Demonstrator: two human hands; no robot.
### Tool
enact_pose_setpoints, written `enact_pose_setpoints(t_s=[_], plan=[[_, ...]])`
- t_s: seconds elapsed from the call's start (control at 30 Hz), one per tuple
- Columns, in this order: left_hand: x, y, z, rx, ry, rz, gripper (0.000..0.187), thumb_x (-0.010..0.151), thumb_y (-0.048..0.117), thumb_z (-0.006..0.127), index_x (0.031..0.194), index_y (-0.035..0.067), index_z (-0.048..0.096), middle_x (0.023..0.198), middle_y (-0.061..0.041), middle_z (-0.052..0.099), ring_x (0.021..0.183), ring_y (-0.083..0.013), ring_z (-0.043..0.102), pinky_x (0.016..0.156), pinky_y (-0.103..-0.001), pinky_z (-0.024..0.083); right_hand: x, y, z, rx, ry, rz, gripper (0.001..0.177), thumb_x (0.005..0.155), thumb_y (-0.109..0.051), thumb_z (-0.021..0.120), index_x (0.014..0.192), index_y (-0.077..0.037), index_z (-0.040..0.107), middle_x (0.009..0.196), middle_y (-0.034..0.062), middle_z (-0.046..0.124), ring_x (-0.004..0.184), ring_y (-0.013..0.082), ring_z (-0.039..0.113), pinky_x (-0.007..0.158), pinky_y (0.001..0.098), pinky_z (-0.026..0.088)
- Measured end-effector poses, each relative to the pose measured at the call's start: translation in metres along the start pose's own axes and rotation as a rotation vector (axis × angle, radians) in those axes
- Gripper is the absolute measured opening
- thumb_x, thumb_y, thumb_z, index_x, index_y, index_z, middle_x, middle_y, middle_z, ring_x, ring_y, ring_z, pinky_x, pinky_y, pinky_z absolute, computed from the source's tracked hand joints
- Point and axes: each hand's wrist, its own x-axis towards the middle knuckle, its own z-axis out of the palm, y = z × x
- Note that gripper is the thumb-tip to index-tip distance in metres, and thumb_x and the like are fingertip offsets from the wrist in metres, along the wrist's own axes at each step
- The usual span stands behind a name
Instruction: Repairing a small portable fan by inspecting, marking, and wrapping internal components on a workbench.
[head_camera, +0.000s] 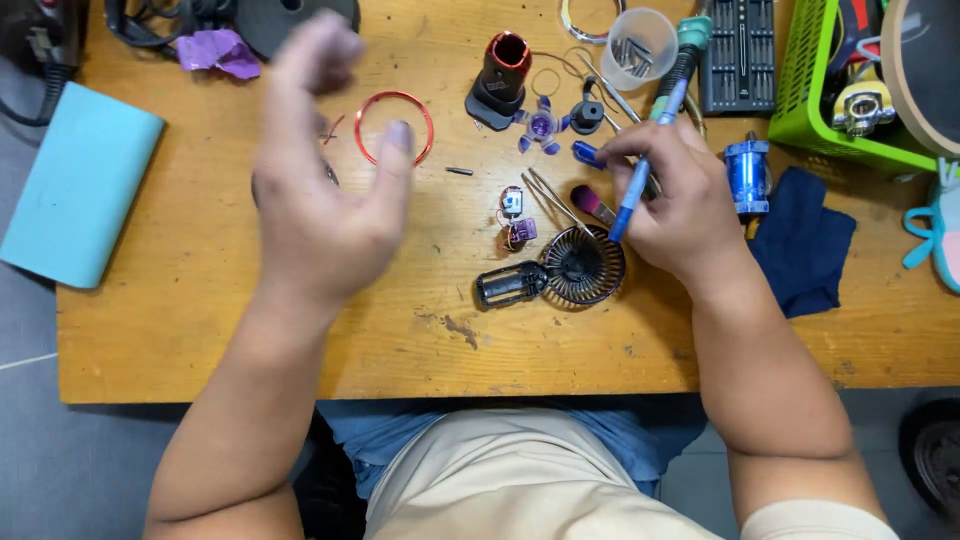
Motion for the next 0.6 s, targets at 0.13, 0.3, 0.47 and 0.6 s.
enact_pose_setpoints(t_s=[0.13,0.3,0.47,0.6], plan=[[-0.008,0.007,0.039,-0.167,-0.264,-0.049,0.045,0.115,0.012,0.068,0.157,0.002,0.057,0.143,-0.019,0.072,0.127,-0.0308,0.071,0.116,-0.045,0.060,0.002,0.024,-0.004,-0.032,-0.047,0.081,0.014,0.117,0.002,0.080,0.130,0.001,0.074,0.122,0.0239,0.072,0.116,0.0400,0.069,0.096,0.0503,0.058],[-0.025,-0.026,0.075,-0.256,-0.145,-0.056,0.037,0.115,0.004,0.068,0.151,0.002,0.062,0.122,-0.014,0.073,0.106,-0.0224,0.072,0.100,-0.037,0.065,0.001,0.047,0.014,-0.328,-0.109,0.059,0.031,0.107,-0.013,0.100,0.129,-0.006,0.079,0.116,0.0204,0.065,0.114,0.0419,0.063,0.086,0.0527,0.054],[-0.027,-0.034,0.077,-0.241,-0.156,-0.007,0.031,0.112,0.002,0.069,0.142,-0.001,0.067,0.114,-0.014,0.074,0.104,-0.0249,0.072,0.097,-0.038,0.063,0.005,0.045,0.020,-0.417,-0.199,0.181,0.028,0.112,-0.030,0.094,0.124,-0.012,0.077,0.114,0.0225,0.062,0.108,0.0467,0.060,0.091,0.0595,0.050],[-0.029,-0.049,0.094,-0.176,-0.062,0.112,0.030,0.105,0.009,0.079,0.135,0.009,0.078,0.103,-0.007,0.077,0.085,-0.0258,0.079,0.082,-0.041,0.063,-0.010,0.070,0.031,-0.477,-0.069,0.028,0.034,0.099,-0.023,0.098,0.120,-0.022,0.071,0.094,0.0037,0.077,0.120,0.0328,0.072,0.105,0.0474,0.048]])
